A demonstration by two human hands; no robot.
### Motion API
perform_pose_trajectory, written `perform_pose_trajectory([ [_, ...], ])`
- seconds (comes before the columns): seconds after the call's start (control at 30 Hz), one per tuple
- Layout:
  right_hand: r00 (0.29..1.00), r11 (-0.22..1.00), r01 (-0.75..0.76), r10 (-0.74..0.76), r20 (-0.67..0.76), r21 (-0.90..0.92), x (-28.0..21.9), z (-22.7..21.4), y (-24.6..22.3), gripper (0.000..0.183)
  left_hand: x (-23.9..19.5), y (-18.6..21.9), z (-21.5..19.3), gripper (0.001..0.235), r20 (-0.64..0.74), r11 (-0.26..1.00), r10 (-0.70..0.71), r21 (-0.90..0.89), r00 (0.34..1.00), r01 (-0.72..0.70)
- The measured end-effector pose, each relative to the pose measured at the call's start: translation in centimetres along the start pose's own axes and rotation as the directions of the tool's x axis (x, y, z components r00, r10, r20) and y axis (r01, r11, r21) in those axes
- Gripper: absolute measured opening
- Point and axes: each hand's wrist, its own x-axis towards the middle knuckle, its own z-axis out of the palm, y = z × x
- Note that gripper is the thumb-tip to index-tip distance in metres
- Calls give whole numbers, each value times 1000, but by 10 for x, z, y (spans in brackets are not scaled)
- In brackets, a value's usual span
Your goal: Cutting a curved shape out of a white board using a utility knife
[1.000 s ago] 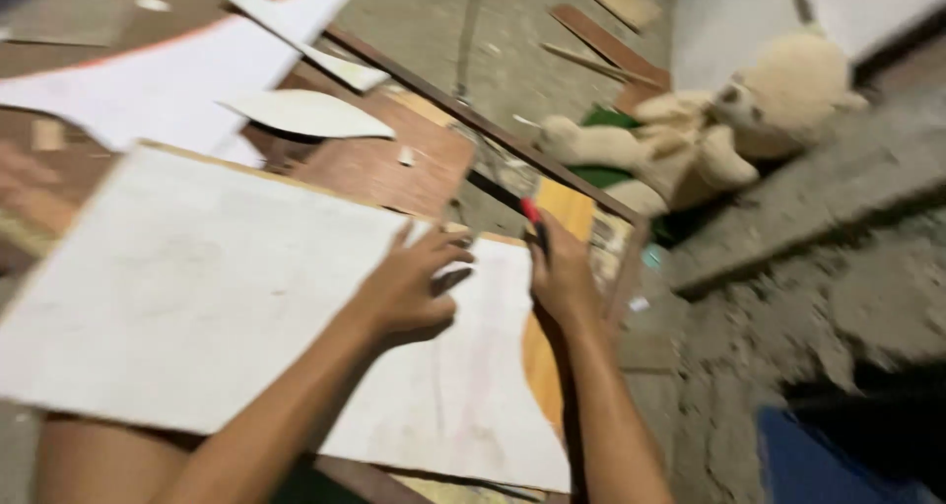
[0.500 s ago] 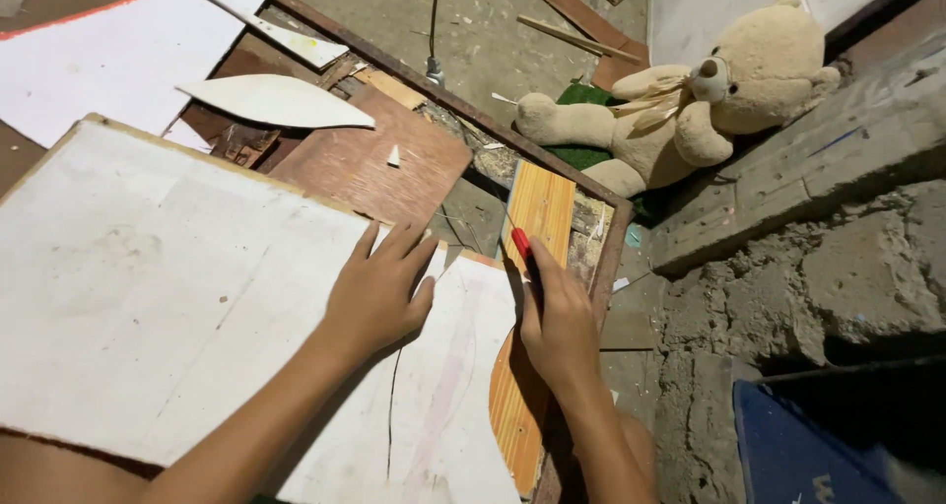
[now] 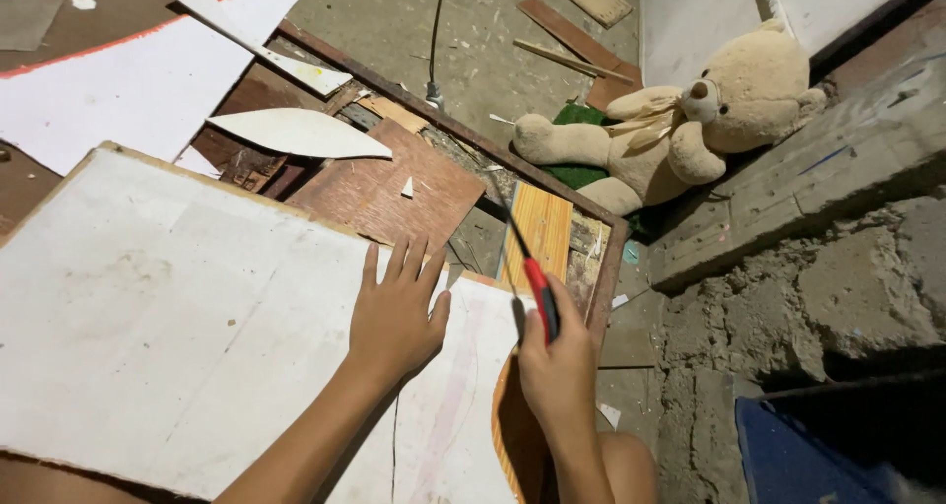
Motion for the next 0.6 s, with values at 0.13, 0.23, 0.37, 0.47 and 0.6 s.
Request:
perform_pose_trajectory([
  [0.13,981,982,-182,178,-70,-54,-29,-5,8,55,0,-1,-2,58,-17,1000,9,-17,1000,-9],
  [0.23,986,989,-148,146,-79,-22,-49,3,10,54,-1,-2,-2,56,-16,1000,10,-26,1000,-10],
  [0.37,990,991,-128,125,-61,-43,-59,17,9,52,-2,-2,-1,55,-3,999,7,-51,1000,-8],
  [0.47,970,970,-241,241,-6,5,-67,18,-6,57,-4,-4,9,59,-11,999,26,-24,1000,-26],
  [0.6,979,979,-202,202,-21,27,-68,19,3,55,-6,-5,15,62,11,999,30,33,999,-31],
])
